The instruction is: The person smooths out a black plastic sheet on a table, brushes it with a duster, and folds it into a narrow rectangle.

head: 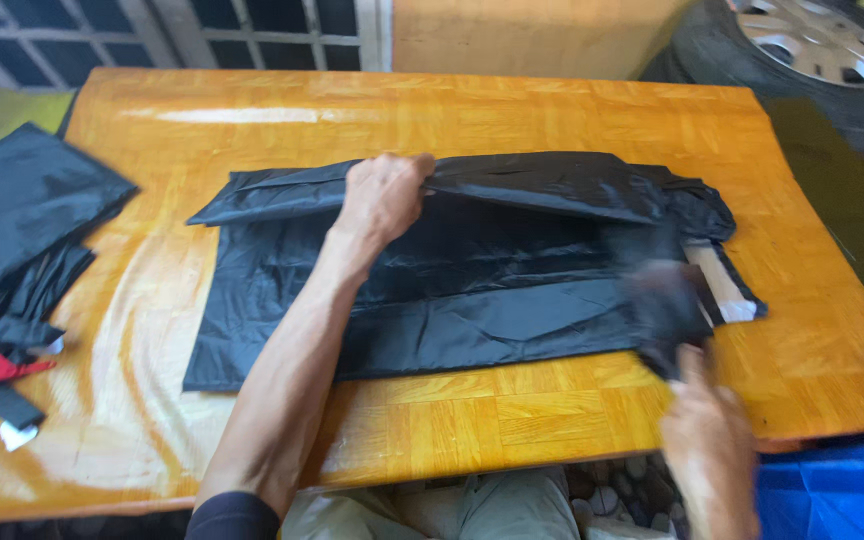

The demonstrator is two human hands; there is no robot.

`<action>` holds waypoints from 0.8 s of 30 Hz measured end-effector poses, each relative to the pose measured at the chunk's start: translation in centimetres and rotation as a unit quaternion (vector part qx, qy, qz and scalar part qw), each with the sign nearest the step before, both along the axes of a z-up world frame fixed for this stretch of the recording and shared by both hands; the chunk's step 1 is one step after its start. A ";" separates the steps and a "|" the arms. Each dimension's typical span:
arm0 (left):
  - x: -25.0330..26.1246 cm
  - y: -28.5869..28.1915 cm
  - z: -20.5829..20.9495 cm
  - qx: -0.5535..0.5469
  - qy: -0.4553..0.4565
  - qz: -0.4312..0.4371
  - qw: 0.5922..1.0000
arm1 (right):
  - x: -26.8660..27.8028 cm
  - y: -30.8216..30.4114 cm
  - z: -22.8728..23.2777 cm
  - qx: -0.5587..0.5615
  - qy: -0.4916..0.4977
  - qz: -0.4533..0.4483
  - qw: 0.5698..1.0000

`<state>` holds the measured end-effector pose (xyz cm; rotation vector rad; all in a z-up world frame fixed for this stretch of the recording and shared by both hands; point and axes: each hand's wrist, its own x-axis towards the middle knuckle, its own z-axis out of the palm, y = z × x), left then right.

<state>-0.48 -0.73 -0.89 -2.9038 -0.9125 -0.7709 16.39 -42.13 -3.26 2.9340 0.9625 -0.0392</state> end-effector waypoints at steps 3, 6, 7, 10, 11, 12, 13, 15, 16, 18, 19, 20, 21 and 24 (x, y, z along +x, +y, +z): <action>0.7 0.0 0.3 -0.033 0.014 0.017 0.999 | 0.2 -1.3 -1.5 0.078 -0.023 -0.061 0.995; 0.7 -0.5 0.0 -0.028 0.004 0.012 1.000 | -4.6 2.9 -1.4 0.117 -0.024 0.067 0.991; 0.6 -0.7 0.2 -0.028 0.005 0.010 1.000 | -9.2 6.3 2.8 0.116 0.151 -0.047 0.981; 0.7 -0.6 0.3 -0.037 0.020 0.007 0.999 | -16.0 9.2 3.1 0.100 0.246 0.107 0.958; 0.8 -0.4 0.3 -0.051 0.035 0.009 0.998 | -16.9 9.5 0.7 0.083 0.149 0.363 0.916; 0.7 -0.4 0.4 -0.047 0.033 0.006 0.998 | -17.4 9.7 0.6 0.087 0.145 0.362 0.917; 0.5 -0.4 0.5 -0.057 0.038 0.008 0.998 | -17.9 10.0 0.6 0.119 0.112 0.415 0.895; 0.7 -0.3 0.5 -0.066 0.047 -0.002 0.997 | -17.0 9.6 0.3 0.151 0.078 0.455 0.874; 0.6 -0.4 0.3 -0.067 0.057 0.001 0.996 | -15.7 8.8 0.2 0.097 0.134 0.362 0.918; 0.5 -0.4 0.0 -0.069 0.068 -0.003 0.995 | -11.7 6.8 0.2 0.042 0.188 0.256 0.947; 0.4 -0.4 -0.1 -0.055 0.080 -0.003 0.995 | -9.1 5.4 0.4 0.021 0.146 0.142 0.979; 0.4 -0.4 -0.1 -0.041 0.089 0.000 0.995 | -6.4 4.1 0.7 0.003 0.099 0.029 0.995; 0.5 -0.4 -0.2 -0.041 0.087 -0.005 0.995 | -1.9 1.9 -1.5 0.003 0.097 0.024 0.995; 0.4 -0.6 -0.5 -0.044 0.105 -0.017 0.993 | 7.6 -6.2 -4.3 -0.019 -0.075 0.002 0.997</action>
